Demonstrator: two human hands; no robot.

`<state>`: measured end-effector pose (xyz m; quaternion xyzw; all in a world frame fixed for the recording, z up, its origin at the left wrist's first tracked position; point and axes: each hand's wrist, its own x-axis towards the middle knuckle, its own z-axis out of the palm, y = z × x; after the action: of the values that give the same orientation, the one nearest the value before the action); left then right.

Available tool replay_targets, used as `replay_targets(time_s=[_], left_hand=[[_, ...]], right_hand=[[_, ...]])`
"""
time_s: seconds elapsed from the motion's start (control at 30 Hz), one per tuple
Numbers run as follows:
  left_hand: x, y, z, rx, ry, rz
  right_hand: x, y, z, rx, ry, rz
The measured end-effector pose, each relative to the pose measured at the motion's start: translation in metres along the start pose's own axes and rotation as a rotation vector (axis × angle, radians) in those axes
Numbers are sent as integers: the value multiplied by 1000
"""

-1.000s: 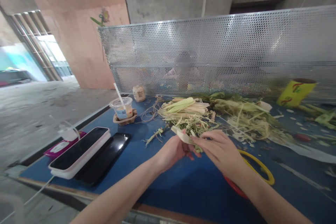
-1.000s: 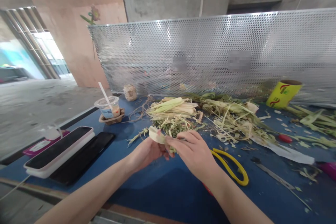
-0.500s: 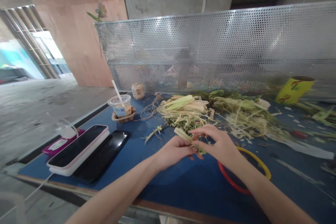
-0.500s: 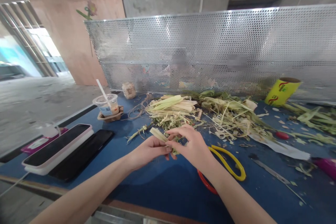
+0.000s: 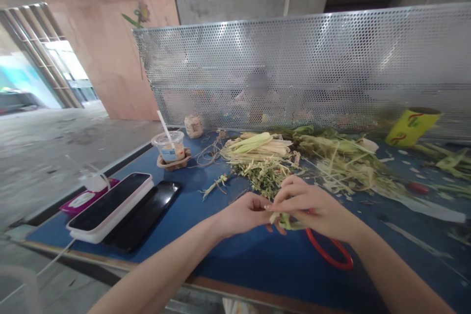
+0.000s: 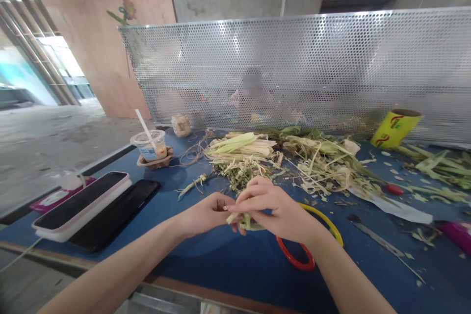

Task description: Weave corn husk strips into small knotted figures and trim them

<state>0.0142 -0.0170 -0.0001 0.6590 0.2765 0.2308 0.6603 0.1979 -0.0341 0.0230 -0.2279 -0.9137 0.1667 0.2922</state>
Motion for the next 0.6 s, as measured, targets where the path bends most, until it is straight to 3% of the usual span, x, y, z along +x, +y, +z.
replay_targets(time_s=[0.2, 0.6], left_hand=[[-1, 4, -3, -16, 39, -75], [1, 4, -6, -2, 64, -88]], right_hand=[[-8, -1, -6, -88, -18, 31], [-11, -4, -4, -178, -32, 122]])
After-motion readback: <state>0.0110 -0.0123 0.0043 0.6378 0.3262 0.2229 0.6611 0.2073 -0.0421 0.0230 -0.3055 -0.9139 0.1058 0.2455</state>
